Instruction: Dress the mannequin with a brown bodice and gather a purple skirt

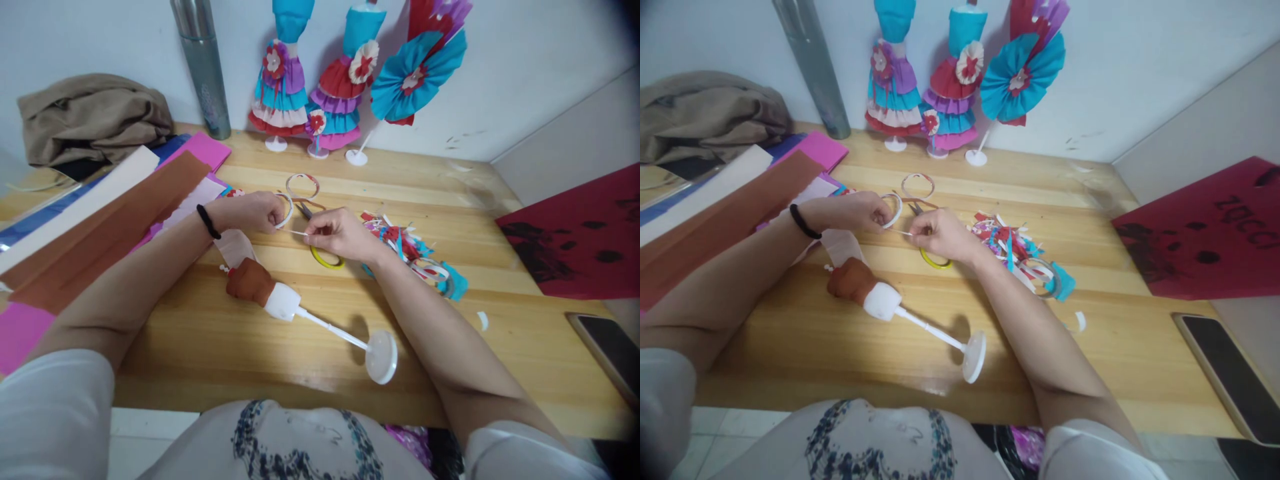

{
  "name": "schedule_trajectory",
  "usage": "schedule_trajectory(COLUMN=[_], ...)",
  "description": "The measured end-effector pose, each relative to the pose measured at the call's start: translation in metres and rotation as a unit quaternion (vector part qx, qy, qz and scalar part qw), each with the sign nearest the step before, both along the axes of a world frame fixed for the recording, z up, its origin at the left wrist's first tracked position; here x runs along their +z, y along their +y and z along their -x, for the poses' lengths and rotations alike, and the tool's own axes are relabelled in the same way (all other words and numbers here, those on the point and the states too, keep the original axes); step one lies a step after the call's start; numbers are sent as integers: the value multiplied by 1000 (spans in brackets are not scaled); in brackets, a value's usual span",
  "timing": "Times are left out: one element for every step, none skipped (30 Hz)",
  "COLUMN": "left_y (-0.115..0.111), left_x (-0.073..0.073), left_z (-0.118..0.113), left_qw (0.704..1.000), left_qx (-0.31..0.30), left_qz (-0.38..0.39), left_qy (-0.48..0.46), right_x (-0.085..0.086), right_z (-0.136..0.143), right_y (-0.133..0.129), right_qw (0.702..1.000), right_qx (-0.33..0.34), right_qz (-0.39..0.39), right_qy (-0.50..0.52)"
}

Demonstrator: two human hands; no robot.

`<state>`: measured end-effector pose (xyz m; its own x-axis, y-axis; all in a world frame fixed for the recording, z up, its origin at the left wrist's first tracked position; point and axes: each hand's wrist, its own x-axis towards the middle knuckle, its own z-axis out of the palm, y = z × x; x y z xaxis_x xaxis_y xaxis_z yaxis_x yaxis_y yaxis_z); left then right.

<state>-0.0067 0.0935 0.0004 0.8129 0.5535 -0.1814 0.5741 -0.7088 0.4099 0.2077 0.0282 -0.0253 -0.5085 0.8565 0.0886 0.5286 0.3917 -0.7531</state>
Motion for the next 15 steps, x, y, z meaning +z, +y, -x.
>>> schedule_trajectory(left_y=[-1, -2, -2, -3, -3, -3, -3, -2, -2, -1, -1, -1, -1, -1, -1], left_x=[-1, -1, -2, -2, -2, -1, 0, 1, 2, 3, 4, 5, 6, 6, 6], left_z=[0, 0, 0, 1, 2, 3, 4, 5, 5, 5, 5, 4, 3, 3, 2], left_qw=[1000, 1000, 999, 998, 998, 996, 995, 995, 994, 994, 994, 994, 994, 994, 994], left_qx=[5, 11, 15, 13, 8, 4, 1, -1, -1, 0, 3, 7, 13, 21, 30], left_qz=[-14, -26, -41, -52, -64, -76, -85, -91, -94, -94, -92, -89, -86, -84, -84], left_qy=[4, 8, 12, 18, 26, 36, 44, 50, 55, 59, 60, 61, 62, 62, 62], right_x=[0, 0, 1, 2, 3, 4, 5, 7, 8, 8, 9, 9, 9, 9, 9], right_z=[0, -1, -1, -2, -2, -3, -4, -5, -6, -7, -8, -8, -8, -7, -6], right_y=[0, 1, 1, 1, 1, 1, 2, 2, 2, 2, 2, 2, 1, 0, -1], right_qw=[1000, 1000, 1000, 1000, 999, 999, 998, 997, 997, 996, 996, 996, 996, 996, 994], right_qx=[-4, -10, -18, -28, -35, -42, -48, -56, -63, -66, -64, -53, -33, -7, 22], right_qz=[3, 6, 9, 15, 22, 31, 38, 44, 46, 49, 53, 60, 72, 88, 102], right_qy=[-1, -2, -2, -2, -1, 2, 6, 13, 20, 26, 32, 34, 32, 25, 12])
